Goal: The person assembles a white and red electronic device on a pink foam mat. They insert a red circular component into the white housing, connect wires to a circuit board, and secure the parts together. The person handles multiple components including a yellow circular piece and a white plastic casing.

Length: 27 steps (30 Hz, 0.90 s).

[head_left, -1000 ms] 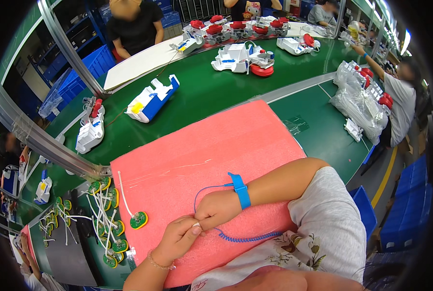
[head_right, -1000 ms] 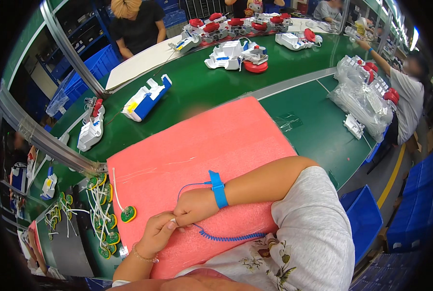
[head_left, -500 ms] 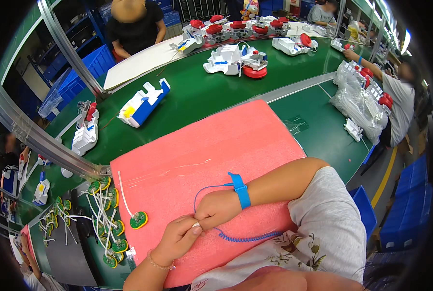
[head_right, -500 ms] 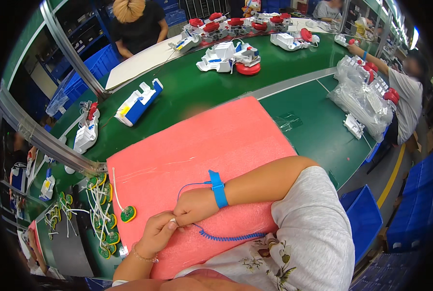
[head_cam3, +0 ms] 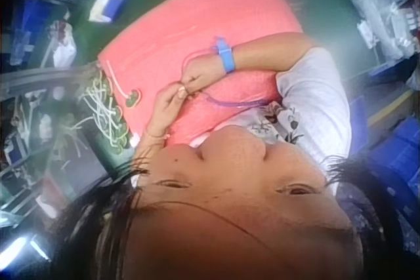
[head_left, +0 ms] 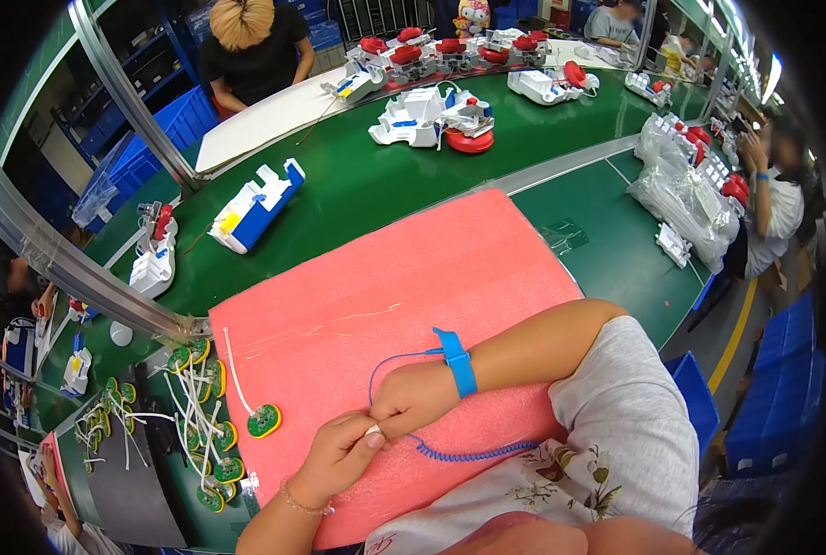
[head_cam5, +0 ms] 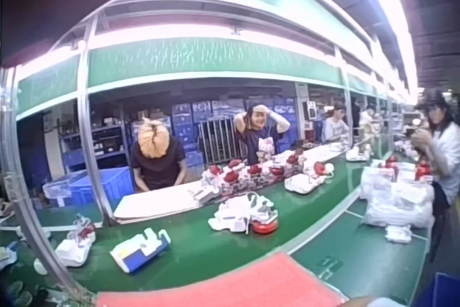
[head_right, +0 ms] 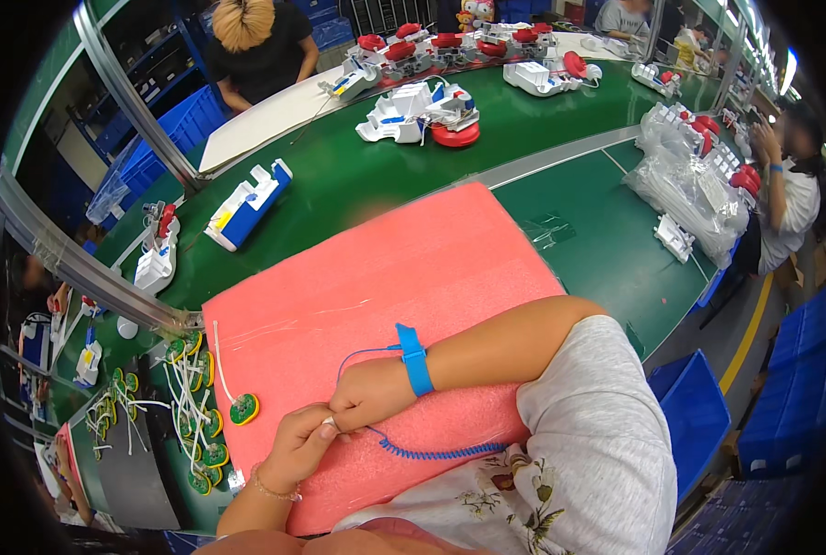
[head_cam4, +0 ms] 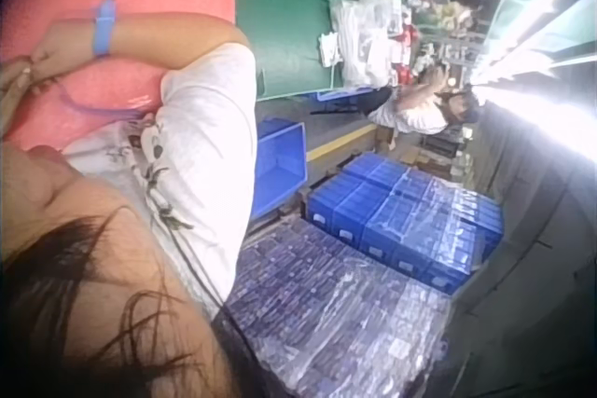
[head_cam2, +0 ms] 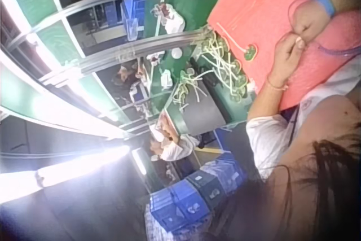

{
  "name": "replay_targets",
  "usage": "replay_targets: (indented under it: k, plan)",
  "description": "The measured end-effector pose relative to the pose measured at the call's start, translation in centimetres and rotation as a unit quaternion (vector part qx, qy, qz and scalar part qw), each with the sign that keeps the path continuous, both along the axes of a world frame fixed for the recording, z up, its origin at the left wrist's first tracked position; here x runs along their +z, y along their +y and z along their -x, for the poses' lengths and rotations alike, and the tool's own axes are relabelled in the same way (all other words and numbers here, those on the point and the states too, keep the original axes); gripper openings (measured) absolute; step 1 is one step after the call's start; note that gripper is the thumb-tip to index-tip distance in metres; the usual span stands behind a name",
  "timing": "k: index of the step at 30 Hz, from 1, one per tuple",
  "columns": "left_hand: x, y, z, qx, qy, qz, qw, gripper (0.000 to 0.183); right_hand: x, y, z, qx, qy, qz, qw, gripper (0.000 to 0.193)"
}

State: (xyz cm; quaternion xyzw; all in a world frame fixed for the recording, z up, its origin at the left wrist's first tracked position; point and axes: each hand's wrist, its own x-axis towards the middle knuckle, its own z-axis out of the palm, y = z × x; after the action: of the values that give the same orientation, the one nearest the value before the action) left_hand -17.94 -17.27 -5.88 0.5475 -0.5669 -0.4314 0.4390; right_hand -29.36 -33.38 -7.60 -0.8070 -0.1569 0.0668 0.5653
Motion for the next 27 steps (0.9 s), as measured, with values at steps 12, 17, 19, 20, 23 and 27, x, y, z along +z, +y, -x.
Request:
replay_targets:
  k: [12, 17, 19, 20, 23, 27]
  plan:
    - [-0.4, 0.0, 0.1, 0.0, -0.002, -0.002, 1.0, 0.019, 0.4, -0.1, 0.4, -0.015, -0.032, -0.006, 0.999, 0.039]
    - [-0.4, 0.1, 0.1, 0.001, -0.016, -0.003, 1.0, 0.019, 0.4, -0.1, 0.4, -0.01, -0.025, 0.003, 1.0, 0.043]
    - [-0.2, 0.0, 0.2, -0.003, -0.024, -0.002, 1.0, 0.019, 0.5, -0.2, 0.5, -0.011, -0.027, -0.002, 1.0, 0.044]
    - [-0.1, -0.1, 0.2, -0.004, -0.026, -0.003, 1.0, 0.018, 0.4, -0.2, 0.6, -0.012, -0.027, -0.006, 1.0, 0.044]
    - [0.3, -0.3, 0.5, -0.008, -0.026, -0.003, 1.0, 0.018, 0.8, -0.5, 0.6, 0.004, -0.004, 0.033, 0.999, 0.039]
    - [0.2, -0.2, 0.3, -0.016, -0.028, -0.011, 0.999, 0.017, 1.7, -0.7, 0.4, 0.032, 0.044, 0.073, 0.996, 0.039]
